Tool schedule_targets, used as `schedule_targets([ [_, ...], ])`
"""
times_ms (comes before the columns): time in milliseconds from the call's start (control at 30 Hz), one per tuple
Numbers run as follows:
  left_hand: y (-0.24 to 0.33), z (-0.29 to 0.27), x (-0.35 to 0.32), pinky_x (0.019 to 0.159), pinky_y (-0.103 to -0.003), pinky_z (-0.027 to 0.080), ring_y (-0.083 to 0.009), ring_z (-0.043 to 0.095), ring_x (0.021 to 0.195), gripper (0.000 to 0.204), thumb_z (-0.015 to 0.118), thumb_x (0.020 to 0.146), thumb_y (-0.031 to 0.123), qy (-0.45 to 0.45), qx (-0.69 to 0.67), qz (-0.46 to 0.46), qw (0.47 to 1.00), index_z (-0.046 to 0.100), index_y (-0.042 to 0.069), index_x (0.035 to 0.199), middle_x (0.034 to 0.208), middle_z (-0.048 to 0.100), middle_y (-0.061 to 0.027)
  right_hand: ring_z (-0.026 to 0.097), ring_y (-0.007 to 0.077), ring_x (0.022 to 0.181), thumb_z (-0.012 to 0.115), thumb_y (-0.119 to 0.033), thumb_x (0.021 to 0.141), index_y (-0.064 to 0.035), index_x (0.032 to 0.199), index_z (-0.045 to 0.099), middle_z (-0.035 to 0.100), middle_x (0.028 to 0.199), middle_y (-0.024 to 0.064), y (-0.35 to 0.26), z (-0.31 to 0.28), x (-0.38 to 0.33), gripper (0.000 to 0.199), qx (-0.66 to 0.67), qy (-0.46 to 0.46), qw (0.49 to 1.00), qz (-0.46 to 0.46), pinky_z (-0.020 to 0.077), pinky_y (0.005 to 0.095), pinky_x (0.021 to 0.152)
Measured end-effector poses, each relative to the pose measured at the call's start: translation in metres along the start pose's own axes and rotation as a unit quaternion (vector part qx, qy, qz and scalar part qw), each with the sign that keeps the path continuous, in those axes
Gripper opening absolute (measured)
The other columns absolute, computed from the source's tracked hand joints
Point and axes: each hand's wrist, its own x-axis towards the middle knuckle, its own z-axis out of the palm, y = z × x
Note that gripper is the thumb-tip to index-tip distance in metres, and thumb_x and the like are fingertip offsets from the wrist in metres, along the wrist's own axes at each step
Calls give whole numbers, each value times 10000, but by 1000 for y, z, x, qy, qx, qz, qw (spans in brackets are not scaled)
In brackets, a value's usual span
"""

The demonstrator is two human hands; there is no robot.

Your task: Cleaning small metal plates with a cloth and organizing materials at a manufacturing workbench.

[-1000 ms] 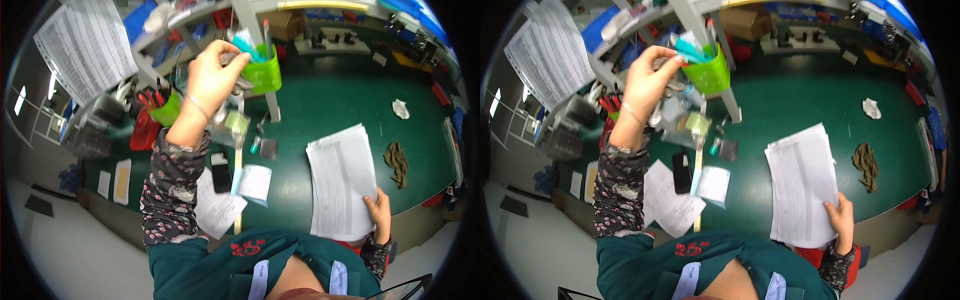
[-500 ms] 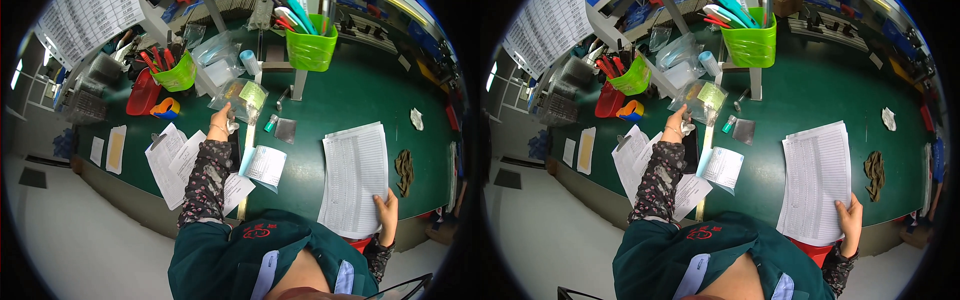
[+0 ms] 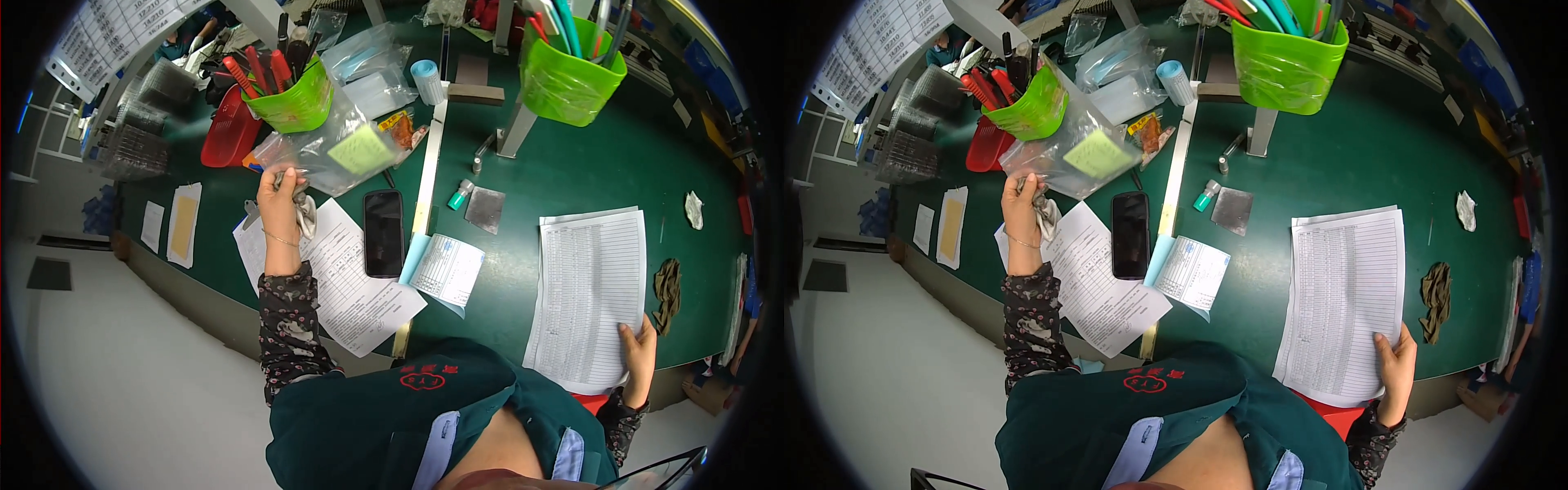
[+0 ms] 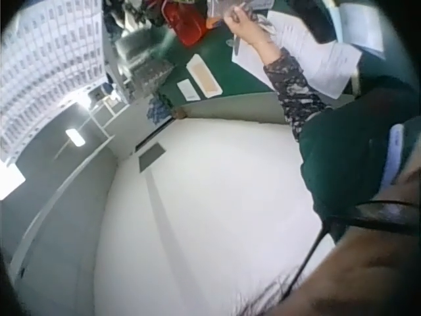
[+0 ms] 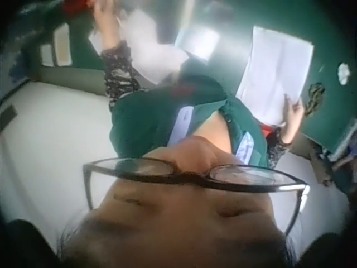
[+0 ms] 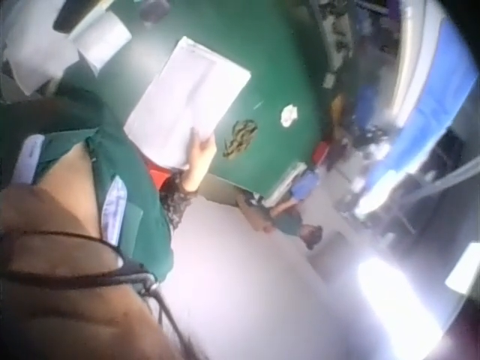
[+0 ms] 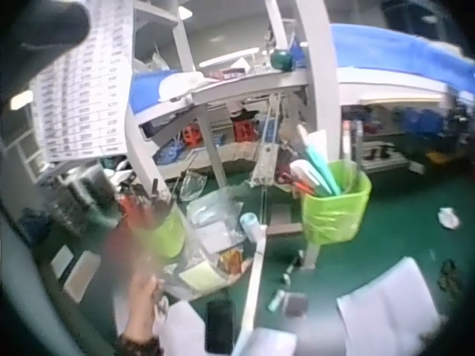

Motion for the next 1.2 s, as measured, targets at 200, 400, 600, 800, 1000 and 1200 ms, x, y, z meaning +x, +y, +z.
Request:
schedule_targets([
  [200, -49, -62, 17, 653, -220, 444, -116, 537, 714, 155, 535, 806, 23, 152, 111, -13, 982, 502, -2, 955, 869, 546, -67, 537, 116, 809, 552, -57, 798, 72, 1037, 491, 602, 893, 90, -9, -2, 4, 278, -26, -13, 1000, 3, 415, 236, 744],
  [400, -48, -20, -3, 747, -349, 431, -283, 500, 888, 358, 595, 674, 14, 243, 465, 279, 805, 483, -21, 1011, 921, 490, -152, 535, 112, 801, 548, -54, 801, 73, 1038, 487, 602, 889, 84, -2, -3, 0, 276, -12, 7, 1000, 23, 413, 233, 735],
  [600, -71, 76, -3, 694, -389, 458, -313, 550, 842, 229, 624, 703, 238, -142, 583, 37, 799, 584, 72, 855, 902, 549, -111, 535, 112, 801, 550, -53, 800, 72, 1030, 490, 603, 889, 87, -8, 1, 7, 269, -17, 10, 1000, 23, 413, 234, 736],
  [800, -101, 91, 25, 768, -368, 461, -313, 560, 915, 386, 620, 665, 281, -166, 617, -177, 749, 587, 14, 942, 987, 575, -177, 538, 117, 803, 546, -20, 776, 71, 1031, 494, 604, 890, 90, -4, -3, 1, 276, -23, 9, 1000, 17, 416, 240, 739],
  [1000, -95, 87, 21, 729, -384, 457, -336, 576, 810, 392, 625, 655, 289, -63, 475, -64, 875, 562, 27, 938, 879, 599, -169, 538, 140, 836, 507, 37, 740, 96, 1034, 487, 596, 917, 114, 1, 1, -1, 301, -9, 25, 999, 20, 404, 248, 780],
  [1200, -12, 40, -22, 485, -243, 461, -112, 529, 641, 235, 617, 744, 59, -94, 135, -46, 985, 488, 28, 938, 772, 540, -48, 537, 133, 830, 518, 12, 768, 88, 1043, 482, 595, 916, 106, 2, 1, 7, 288, -1, -2, 1000, 7, 404, 238, 769],
])
